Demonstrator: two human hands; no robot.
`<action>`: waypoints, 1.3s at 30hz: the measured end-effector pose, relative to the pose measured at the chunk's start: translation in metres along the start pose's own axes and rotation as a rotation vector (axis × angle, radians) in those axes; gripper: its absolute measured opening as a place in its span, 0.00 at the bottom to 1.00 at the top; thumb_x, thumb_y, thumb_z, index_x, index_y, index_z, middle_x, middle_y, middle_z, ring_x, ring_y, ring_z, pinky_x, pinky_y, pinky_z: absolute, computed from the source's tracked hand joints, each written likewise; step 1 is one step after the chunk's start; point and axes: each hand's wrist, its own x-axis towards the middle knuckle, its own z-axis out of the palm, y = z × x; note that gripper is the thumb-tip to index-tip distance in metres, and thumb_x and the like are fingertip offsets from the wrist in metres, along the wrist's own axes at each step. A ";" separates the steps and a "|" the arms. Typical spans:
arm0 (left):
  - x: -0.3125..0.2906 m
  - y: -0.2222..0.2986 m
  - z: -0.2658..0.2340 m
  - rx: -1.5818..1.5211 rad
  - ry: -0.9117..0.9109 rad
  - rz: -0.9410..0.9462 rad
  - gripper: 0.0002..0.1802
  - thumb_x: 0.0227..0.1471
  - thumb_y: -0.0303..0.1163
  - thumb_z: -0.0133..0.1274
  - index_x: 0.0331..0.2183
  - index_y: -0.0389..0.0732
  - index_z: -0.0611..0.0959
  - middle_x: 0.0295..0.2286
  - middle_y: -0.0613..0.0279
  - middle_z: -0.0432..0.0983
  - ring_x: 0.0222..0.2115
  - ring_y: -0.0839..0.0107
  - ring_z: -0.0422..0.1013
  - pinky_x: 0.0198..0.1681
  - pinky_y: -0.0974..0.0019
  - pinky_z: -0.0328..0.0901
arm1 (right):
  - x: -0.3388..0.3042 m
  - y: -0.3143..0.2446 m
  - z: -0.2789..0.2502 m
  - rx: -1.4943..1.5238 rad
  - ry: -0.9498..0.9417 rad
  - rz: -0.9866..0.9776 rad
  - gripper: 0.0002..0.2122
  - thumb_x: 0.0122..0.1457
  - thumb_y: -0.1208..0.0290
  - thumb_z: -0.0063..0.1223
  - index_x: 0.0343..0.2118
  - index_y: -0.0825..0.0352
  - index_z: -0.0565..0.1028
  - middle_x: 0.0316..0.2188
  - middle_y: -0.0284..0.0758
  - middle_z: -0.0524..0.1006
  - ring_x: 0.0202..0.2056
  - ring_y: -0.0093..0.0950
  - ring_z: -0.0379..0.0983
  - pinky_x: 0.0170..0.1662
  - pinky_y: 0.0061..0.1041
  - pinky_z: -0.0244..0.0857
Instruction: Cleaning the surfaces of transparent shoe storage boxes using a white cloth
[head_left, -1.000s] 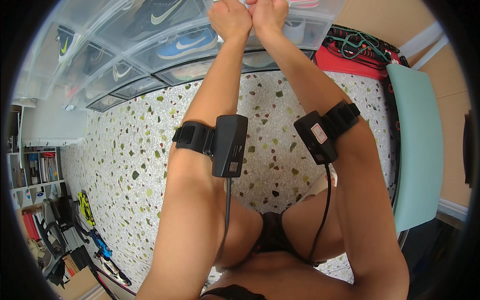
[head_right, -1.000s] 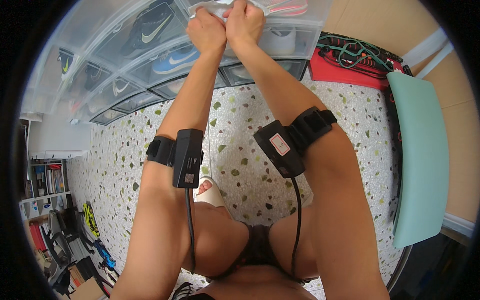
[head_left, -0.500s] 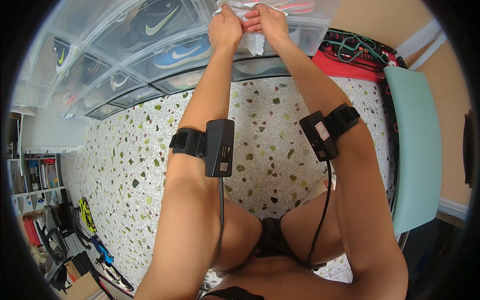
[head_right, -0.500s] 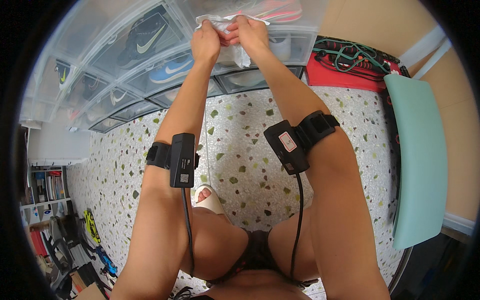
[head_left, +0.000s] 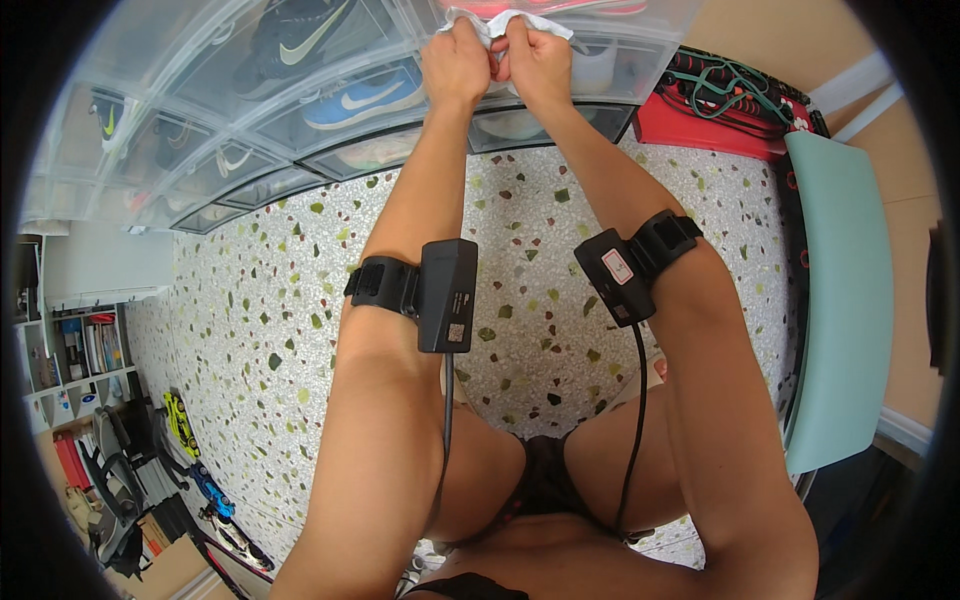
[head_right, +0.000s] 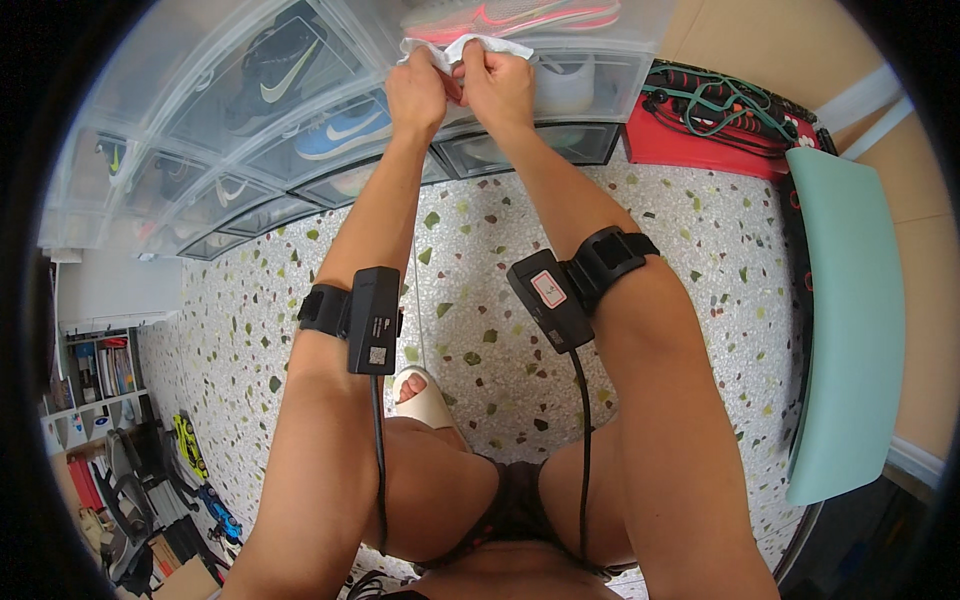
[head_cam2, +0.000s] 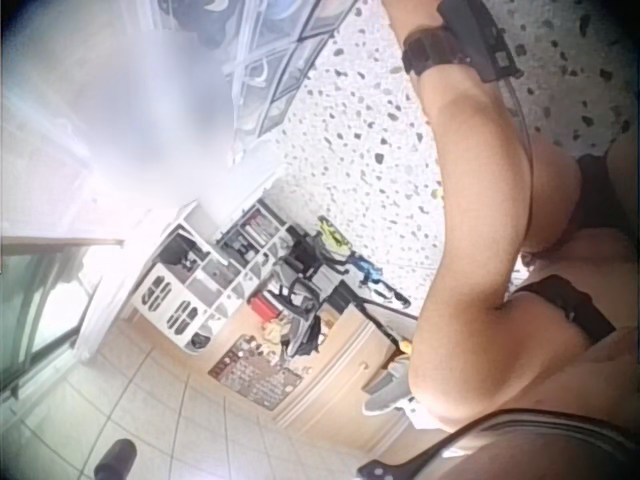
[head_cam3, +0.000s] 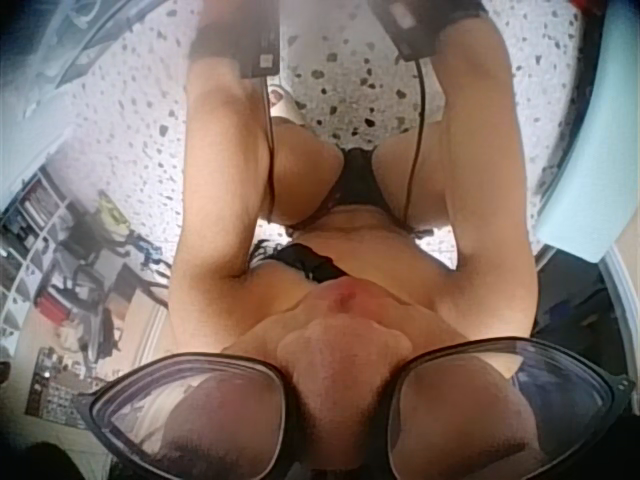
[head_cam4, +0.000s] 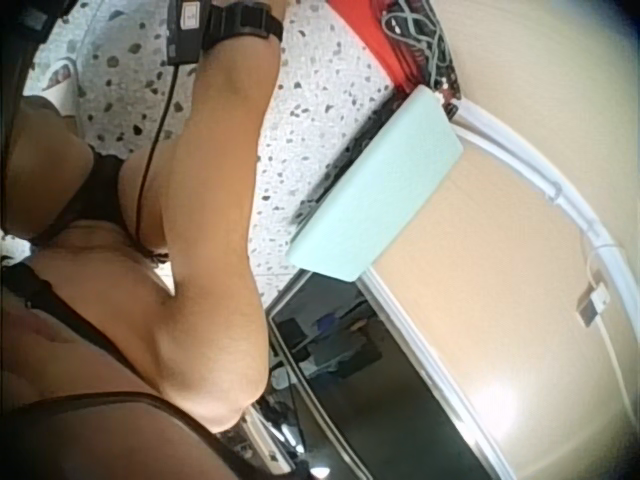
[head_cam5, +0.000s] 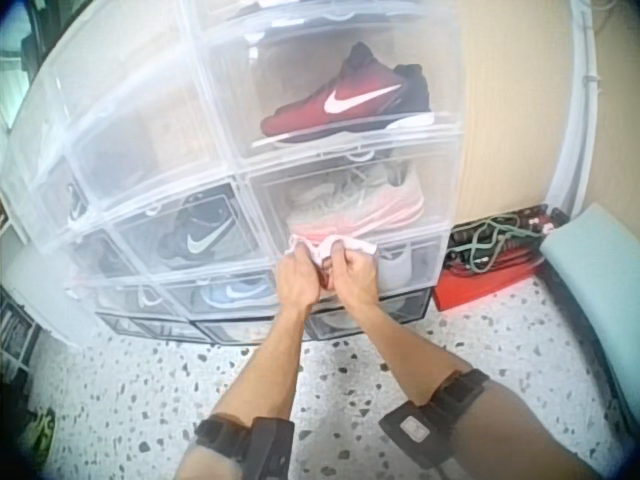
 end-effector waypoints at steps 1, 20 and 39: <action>-0.002 -0.001 -0.001 0.002 -0.001 -0.002 0.29 0.58 0.38 0.32 0.17 0.33 0.81 0.17 0.49 0.79 0.22 0.56 0.77 0.32 0.59 0.70 | 0.000 0.004 0.000 0.021 -0.023 0.019 0.22 0.60 0.54 0.48 0.22 0.70 0.82 0.11 0.35 0.76 0.16 0.22 0.74 0.27 0.23 0.68; -0.040 -0.021 0.020 0.012 -0.119 -0.276 0.26 0.57 0.39 0.35 0.28 0.31 0.83 0.35 0.35 0.78 0.40 0.41 0.74 0.45 0.46 0.65 | -0.020 0.036 -0.007 -0.413 -0.257 0.144 0.24 0.62 0.51 0.43 0.29 0.71 0.81 0.29 0.52 0.79 0.35 0.49 0.76 0.42 0.42 0.67; -0.035 0.013 -0.007 0.131 0.123 -0.318 0.34 0.58 0.52 0.37 0.29 0.31 0.85 0.29 0.37 0.79 0.37 0.38 0.75 0.46 0.46 0.66 | -0.009 0.020 0.015 -0.437 -0.148 -0.026 0.25 0.62 0.50 0.46 0.24 0.72 0.79 0.23 0.53 0.76 0.29 0.53 0.75 0.35 0.44 0.68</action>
